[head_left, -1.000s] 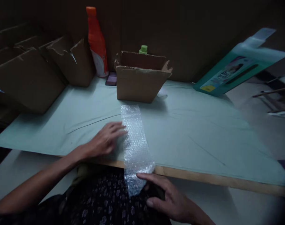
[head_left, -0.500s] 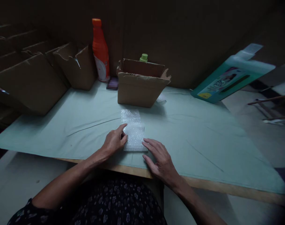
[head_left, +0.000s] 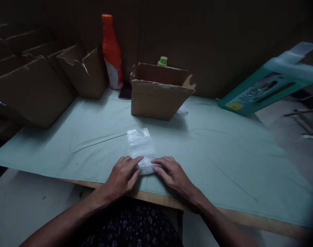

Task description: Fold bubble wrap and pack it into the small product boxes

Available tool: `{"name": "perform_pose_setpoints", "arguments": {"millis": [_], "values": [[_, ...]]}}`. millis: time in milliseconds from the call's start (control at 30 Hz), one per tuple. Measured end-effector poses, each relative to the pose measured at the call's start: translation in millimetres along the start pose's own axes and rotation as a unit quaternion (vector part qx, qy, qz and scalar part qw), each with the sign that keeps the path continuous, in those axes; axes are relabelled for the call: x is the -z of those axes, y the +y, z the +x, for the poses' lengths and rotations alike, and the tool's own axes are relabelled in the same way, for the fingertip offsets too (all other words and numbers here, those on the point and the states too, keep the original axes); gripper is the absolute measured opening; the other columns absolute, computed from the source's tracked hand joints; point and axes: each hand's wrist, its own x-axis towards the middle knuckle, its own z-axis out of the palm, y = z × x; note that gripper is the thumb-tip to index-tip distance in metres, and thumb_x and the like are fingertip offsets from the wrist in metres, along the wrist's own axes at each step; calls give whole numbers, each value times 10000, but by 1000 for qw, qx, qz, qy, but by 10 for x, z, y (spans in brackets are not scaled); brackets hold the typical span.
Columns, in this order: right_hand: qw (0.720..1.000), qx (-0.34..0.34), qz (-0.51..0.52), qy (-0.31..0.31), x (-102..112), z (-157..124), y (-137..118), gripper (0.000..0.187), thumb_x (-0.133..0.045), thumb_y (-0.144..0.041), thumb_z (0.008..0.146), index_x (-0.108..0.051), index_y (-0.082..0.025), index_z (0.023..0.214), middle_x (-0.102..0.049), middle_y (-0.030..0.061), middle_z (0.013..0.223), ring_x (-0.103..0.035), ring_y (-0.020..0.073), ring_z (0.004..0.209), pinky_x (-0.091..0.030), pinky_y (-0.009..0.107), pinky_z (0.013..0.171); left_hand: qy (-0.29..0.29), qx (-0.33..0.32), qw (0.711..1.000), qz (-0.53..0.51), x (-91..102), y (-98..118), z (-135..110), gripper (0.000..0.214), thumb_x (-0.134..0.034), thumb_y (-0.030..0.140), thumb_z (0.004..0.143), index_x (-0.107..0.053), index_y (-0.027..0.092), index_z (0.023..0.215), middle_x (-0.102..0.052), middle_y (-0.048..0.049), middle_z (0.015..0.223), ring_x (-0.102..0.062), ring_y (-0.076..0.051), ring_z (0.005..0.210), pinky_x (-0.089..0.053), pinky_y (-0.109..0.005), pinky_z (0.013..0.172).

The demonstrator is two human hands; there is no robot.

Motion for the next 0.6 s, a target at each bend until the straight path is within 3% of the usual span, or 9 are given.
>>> {"name": "perform_pose_setpoints", "arguments": {"millis": [100,167,267,367,500,600], "values": [[991,11,-70,110,-20,-11,15,237,-604,-232,953,-619,-204,1187,-728,88,1083,-664,242,1004,-533,411,851,25,31,998,41,-103,-101,117,364,-545,188,935,-562,169,1298,-678,-50,861,-598,-212,766,-522,-366,727],[978,51,-140,144,-41,-39,23,290,-617,-226,938,-602,-194,1225,-697,126,1174,-627,280,1113,-503,459,916,36,28,995,85,-136,-160,225,377,-572,198,927,-557,149,1300,-690,-79,927,-606,-237,821,-523,-399,756],[975,88,-191,72,-81,-45,36,313,-627,-230,925,-614,-193,1235,-673,141,1267,-590,315,1198,-472,507,965,57,11,991,118,-111,-167,299,370,-580,220,935,-552,151,1298,-671,-131,1114,-602,-273,993,-516,-442,849],[980,93,-175,15,-112,11,51,280,-583,-190,942,-646,-201,1215,-703,121,1245,-601,303,1193,-463,517,976,42,-37,994,99,-27,-87,203,403,-617,270,929,-535,166,1310,-634,-147,1240,-560,-295,1139,-484,-477,954],[994,78,-77,-24,-71,109,24,258,-545,-195,969,-683,-228,1184,-758,75,1059,-657,255,1026,-471,506,959,3,-65,996,55,85,18,-35,406,-573,157,931,-515,184,1332,-684,-98,1147,-573,-264,1106,-464,-463,969],[997,30,-6,-69,-31,174,4,285,-568,-259,977,-654,-232,1247,-759,67,1025,-665,233,926,-519,448,885,11,-2,1000,-4,115,-2,-96,365,-539,137,937,-544,183,1299,-700,-71,1026,-604,-220,959,-500,-396,867]]}}
